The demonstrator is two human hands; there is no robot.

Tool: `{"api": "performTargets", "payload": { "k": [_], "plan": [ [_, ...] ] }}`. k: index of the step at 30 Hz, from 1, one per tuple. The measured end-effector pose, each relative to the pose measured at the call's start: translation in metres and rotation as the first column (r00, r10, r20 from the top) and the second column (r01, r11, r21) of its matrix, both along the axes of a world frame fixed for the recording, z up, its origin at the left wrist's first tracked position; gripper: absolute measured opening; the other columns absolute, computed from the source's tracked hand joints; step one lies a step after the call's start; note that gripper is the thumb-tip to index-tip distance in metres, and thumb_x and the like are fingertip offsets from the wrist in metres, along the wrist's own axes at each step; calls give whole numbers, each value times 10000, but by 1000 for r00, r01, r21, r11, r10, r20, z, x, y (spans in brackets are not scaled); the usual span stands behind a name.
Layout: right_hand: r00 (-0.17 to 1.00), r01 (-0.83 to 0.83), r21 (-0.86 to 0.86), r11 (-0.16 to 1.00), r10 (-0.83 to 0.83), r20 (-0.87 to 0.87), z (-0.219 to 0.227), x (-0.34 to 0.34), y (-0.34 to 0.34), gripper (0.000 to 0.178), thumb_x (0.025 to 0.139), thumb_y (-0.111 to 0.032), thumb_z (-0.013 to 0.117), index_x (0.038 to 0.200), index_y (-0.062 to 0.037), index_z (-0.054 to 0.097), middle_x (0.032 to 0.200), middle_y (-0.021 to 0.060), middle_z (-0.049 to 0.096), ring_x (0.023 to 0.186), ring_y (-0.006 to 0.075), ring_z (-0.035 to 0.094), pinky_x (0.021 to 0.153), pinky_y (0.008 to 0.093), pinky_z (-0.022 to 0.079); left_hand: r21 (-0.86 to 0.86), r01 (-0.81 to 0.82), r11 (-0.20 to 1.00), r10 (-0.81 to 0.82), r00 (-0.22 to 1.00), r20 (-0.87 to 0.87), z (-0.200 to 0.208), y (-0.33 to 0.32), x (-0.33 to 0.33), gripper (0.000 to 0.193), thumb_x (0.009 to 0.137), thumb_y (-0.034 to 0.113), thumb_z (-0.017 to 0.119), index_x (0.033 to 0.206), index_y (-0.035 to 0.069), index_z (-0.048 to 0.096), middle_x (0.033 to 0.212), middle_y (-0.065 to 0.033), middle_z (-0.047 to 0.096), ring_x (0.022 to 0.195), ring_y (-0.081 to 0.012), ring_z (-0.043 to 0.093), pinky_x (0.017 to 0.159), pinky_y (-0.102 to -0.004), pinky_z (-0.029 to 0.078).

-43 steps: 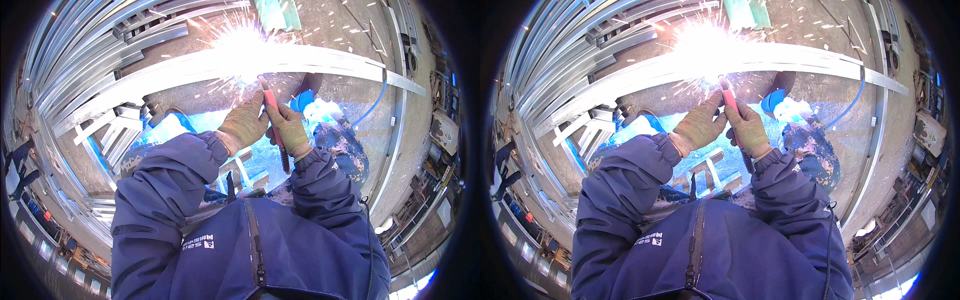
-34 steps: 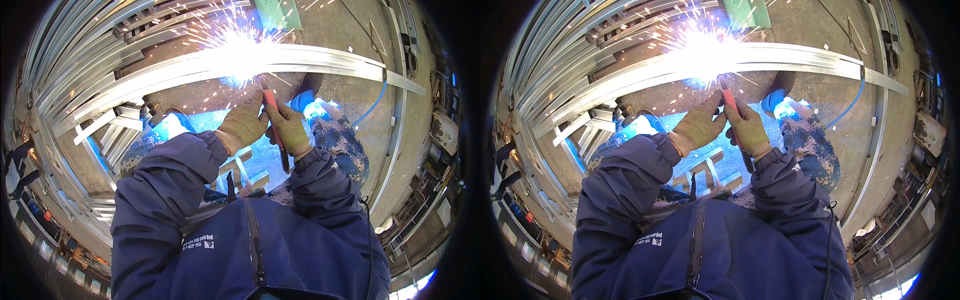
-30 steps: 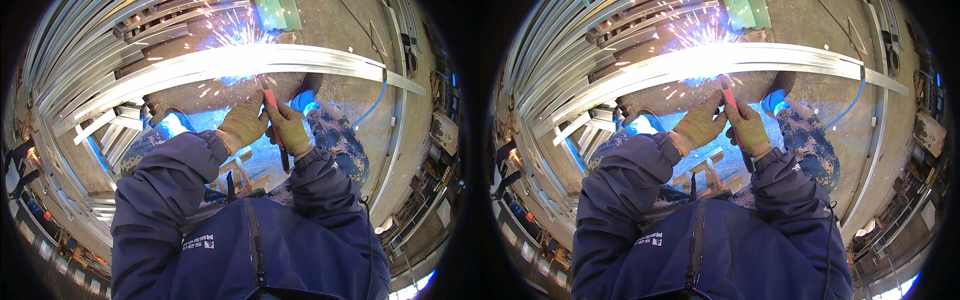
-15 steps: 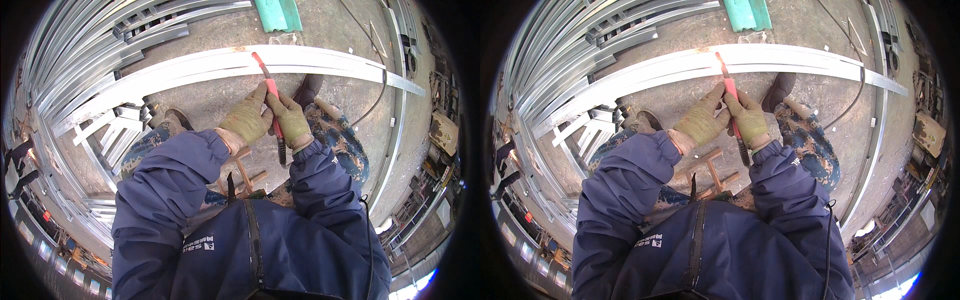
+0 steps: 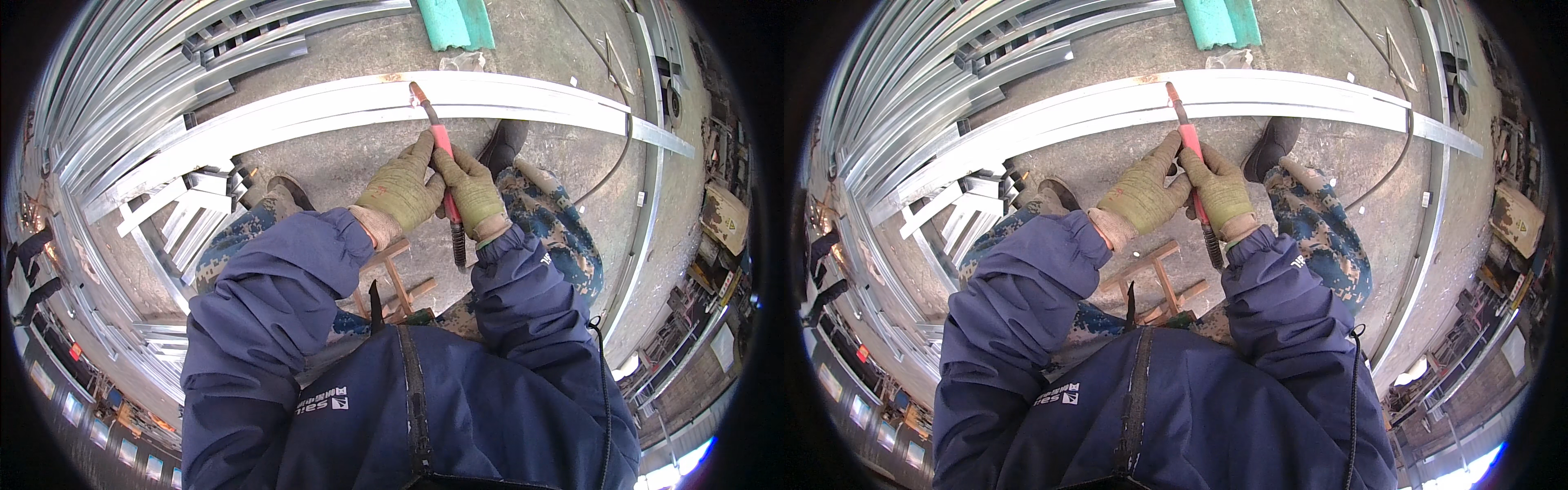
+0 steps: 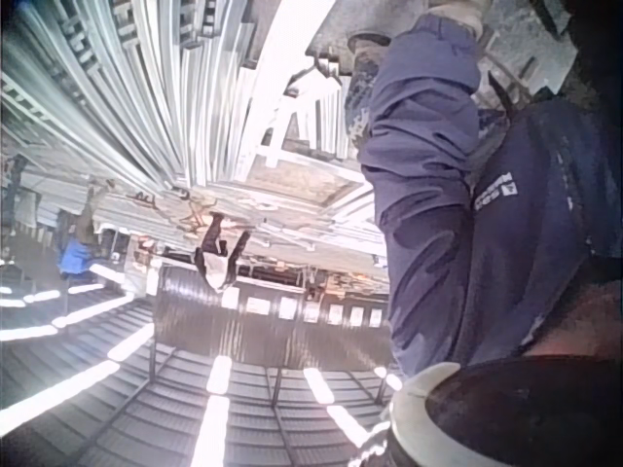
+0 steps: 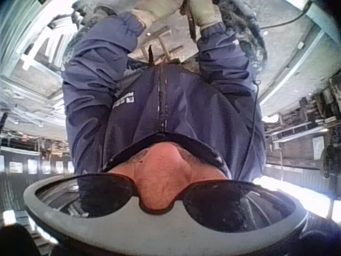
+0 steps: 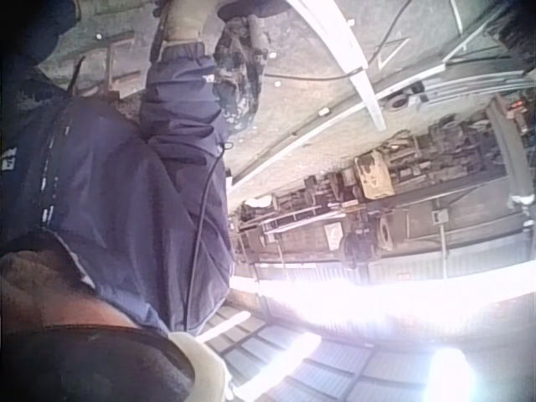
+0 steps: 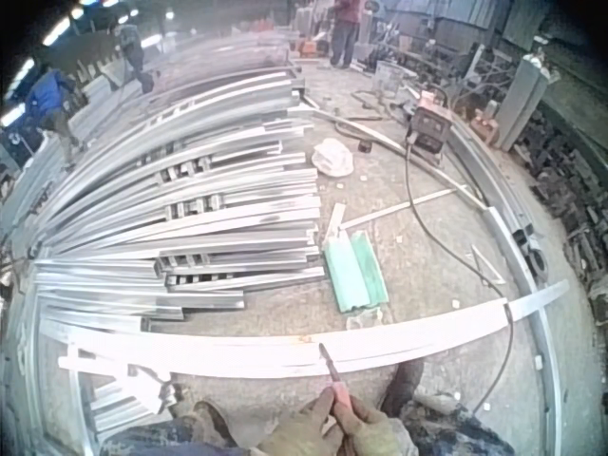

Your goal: The person welds metal frame components using a welding torch, creating bright sparks. They repeatedly position and tack weld metal bars on the floor, then move to a different pile of metal pieces to continue welding.

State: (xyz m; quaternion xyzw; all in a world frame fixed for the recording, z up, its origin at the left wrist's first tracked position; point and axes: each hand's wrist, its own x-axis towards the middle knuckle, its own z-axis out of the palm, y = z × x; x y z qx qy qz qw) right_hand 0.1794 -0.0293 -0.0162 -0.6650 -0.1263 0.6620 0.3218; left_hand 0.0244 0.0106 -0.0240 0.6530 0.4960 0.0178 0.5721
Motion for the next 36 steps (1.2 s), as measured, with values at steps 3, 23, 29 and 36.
{"api": "performTargets", "payload": {
  "k": [3, 23, 29, 36],
  "plan": [
    [1000, 5, -3, 1000, -5, -12, -1, 1, 0, 416, 1030, -383, 691, 1283, -54, 686, 763, 8, 651, 498, 106, 572, 409, 269, 446, -32, 4, 999, -4, 1000, -15, 10, 5, 1, 738, 977, 322, 574, 1592, -3, 328, 1474, -304, 531, 1324, -438, 575, 1123, -457, 473],
    [998, -55, 1, 998, 55, 28, 10, 1, 1, 452, 1062, -357, 639, 1398, -55, 644, 787, 13, 677, 528, 104, 585, 461, 259, 468, 99, -7, 995, 7, 1000, -4, 3, 0, 1, 774, 970, 322, 626, 1607, 2, 323, 1388, -307, 610, 1270, -421, 632, 1040, -444, 538],
    [999, -20, 25, 999, 19, 30, 3, -2, 1, 400, 1040, -380, 670, 1258, -46, 696, 725, 6, 634, 484, 111, 561, 405, 269, 437, 23, -33, 999, 33, 999, -2, 9, 3, 0, 724, 974, 318, 580, 1576, -18, 357, 1431, -317, 561, 1302, -450, 584, 1100, -477, 477],
    [1000, -26, 8, 1000, 26, 9, -4, 2, -3, 398, 1039, -392, 670, 1255, -59, 697, 741, 1, 626, 485, 111, 555, 407, 273, 434, 13, -2, 1000, 2, 1000, -25, 8, 4, 1, 723, 970, 322, 581, 1572, -13, 363, 1421, -309, 572, 1253, -459, 617, 1082, -484, 490]
  ]
}}
